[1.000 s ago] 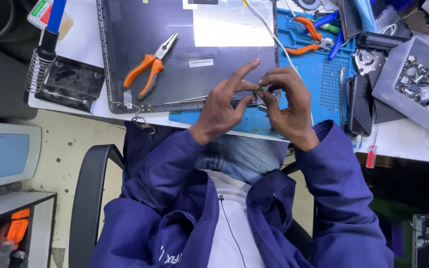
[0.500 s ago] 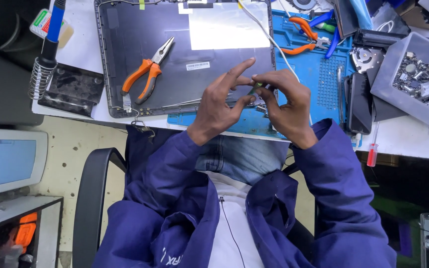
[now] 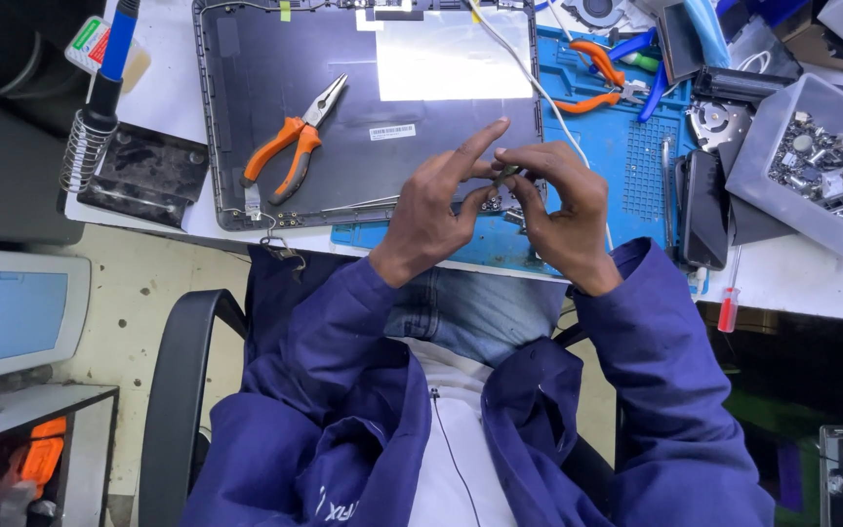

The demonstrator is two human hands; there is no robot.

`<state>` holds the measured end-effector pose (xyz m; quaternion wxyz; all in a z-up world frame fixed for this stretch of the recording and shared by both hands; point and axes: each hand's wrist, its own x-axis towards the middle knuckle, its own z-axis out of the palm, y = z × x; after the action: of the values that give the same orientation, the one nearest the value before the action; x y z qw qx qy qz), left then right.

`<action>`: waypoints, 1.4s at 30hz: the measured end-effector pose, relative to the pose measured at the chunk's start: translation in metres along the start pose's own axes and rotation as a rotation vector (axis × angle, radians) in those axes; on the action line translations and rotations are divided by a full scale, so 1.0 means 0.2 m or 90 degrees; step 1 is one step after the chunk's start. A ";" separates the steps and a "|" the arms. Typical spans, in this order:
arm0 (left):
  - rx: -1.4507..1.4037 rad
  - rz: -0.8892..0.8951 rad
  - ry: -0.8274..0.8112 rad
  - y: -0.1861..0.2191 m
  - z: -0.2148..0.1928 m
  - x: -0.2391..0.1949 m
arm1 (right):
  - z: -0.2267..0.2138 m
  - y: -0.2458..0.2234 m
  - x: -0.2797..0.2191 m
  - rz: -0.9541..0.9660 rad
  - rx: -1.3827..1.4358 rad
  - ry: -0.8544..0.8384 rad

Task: The person uses a soldering iron to work on a circuit board attached to a monitor panel. They then use a desoldering pump to remove solder and place a small metal component onto the board, followed by more soldering.

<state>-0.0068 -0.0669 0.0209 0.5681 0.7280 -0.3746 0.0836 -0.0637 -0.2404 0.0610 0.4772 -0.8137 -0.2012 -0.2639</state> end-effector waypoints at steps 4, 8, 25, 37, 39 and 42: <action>0.028 -0.005 0.009 -0.05 0.02 -0.02 | 0.00 0.00 0.00 0.006 0.010 -0.006; 0.049 -0.008 0.021 -0.03 0.02 -0.01 | -0.01 0.04 -0.02 0.000 0.007 -0.012; 0.030 0.010 0.021 -0.04 0.01 -0.01 | 0.00 0.01 -0.01 0.002 0.036 0.025; 0.043 0.020 0.030 -0.01 -0.03 -0.01 | -0.01 0.00 -0.01 -0.004 0.025 0.042; 0.043 0.013 0.027 -0.01 -0.06 -0.03 | -0.01 -0.01 0.00 -0.006 0.017 0.061; 0.052 0.005 0.027 -0.01 -0.09 -0.07 | -0.05 -0.02 0.00 0.001 0.001 0.098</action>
<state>-0.0105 -0.0439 0.0179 0.5455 0.7471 -0.3616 0.1161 -0.0694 -0.2468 0.0674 0.4919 -0.7910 -0.1634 -0.3251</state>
